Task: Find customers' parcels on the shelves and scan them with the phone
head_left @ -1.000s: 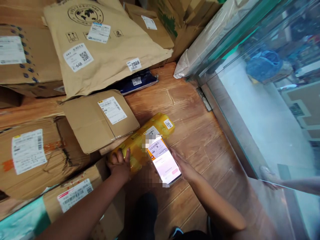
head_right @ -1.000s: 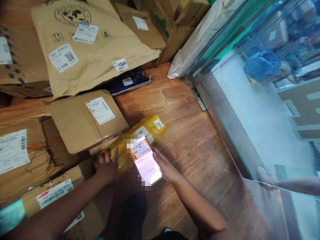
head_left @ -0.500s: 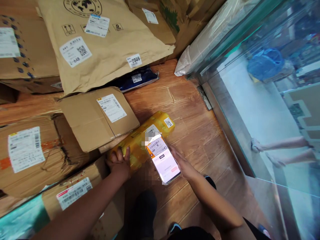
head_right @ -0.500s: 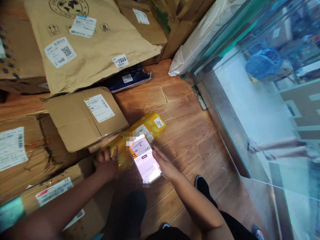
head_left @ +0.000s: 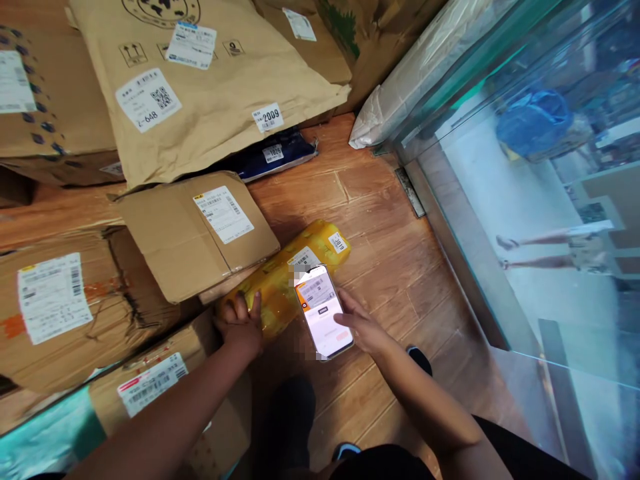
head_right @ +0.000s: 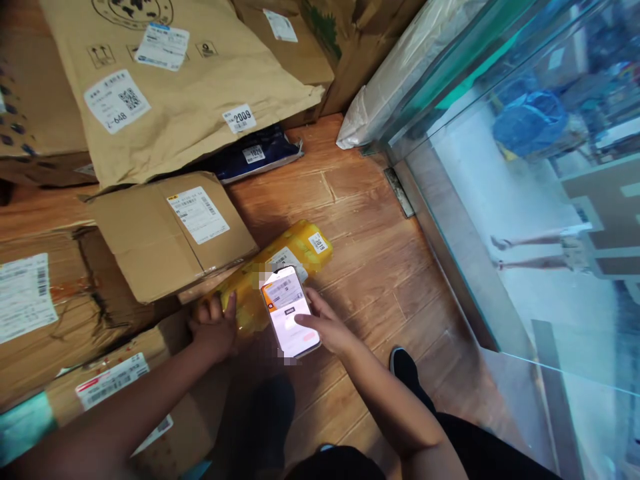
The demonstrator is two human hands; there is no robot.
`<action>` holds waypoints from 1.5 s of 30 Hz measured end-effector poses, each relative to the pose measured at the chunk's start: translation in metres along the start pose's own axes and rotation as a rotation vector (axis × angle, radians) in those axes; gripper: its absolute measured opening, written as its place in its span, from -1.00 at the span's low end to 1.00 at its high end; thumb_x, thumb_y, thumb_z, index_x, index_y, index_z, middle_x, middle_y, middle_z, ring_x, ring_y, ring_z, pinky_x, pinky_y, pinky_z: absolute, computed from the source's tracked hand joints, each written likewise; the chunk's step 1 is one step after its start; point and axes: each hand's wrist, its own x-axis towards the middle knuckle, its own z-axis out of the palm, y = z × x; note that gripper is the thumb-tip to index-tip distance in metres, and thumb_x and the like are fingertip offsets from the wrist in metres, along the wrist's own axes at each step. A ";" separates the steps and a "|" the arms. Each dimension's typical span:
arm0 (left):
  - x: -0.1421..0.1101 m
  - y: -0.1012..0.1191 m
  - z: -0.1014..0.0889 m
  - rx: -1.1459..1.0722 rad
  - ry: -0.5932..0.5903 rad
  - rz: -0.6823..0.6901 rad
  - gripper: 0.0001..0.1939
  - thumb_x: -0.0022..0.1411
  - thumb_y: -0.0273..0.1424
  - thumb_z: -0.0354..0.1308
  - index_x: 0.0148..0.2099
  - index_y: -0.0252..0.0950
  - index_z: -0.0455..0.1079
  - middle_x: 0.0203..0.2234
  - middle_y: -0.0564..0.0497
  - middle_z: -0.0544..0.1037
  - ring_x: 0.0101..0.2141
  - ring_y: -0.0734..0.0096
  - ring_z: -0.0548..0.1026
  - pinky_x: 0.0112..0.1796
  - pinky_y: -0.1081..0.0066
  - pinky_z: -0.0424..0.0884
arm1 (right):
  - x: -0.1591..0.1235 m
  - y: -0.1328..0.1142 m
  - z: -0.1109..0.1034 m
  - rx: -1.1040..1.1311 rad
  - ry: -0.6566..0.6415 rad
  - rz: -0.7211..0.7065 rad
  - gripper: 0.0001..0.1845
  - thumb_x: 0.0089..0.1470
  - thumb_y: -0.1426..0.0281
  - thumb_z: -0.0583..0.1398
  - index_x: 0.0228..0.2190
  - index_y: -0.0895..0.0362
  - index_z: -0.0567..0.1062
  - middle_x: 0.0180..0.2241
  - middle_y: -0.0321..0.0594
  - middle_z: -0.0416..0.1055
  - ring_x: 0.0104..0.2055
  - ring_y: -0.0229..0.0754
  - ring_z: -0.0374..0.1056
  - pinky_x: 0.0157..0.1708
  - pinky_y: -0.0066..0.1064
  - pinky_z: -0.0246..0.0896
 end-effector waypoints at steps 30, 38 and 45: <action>0.017 0.017 -0.017 -0.347 0.313 0.017 0.37 -0.45 -0.11 0.44 0.35 -0.48 -0.12 0.07 -0.37 0.25 0.05 -0.14 0.23 0.04 -0.02 0.15 | -0.069 0.093 -0.015 0.388 0.025 0.092 -0.17 -0.23 -0.28 0.11 -0.12 0.07 0.47 -0.15 -0.04 0.53 0.00 0.19 0.38 -0.02 0.05 0.25; -0.030 0.102 0.021 -0.369 0.396 0.179 0.01 -0.08 -0.14 0.29 0.32 -0.52 0.01 0.03 -0.39 0.29 -0.05 -0.11 0.28 -0.06 0.04 0.19 | -0.096 0.120 -0.018 0.413 0.017 0.063 -0.25 -0.07 -0.17 0.04 -0.07 0.12 0.47 -0.10 0.01 0.51 0.01 0.21 0.37 0.03 0.06 0.19; -0.058 0.172 0.011 -0.404 0.280 0.412 -0.22 0.02 -0.48 0.16 0.32 -0.42 0.11 0.08 -0.35 0.32 0.06 -0.18 0.26 0.09 0.00 0.09 | -0.090 0.082 0.030 0.431 0.067 -0.076 -0.14 -0.33 -0.21 0.12 -0.08 0.08 0.41 -0.11 0.00 0.48 0.00 0.21 0.34 0.00 0.05 0.22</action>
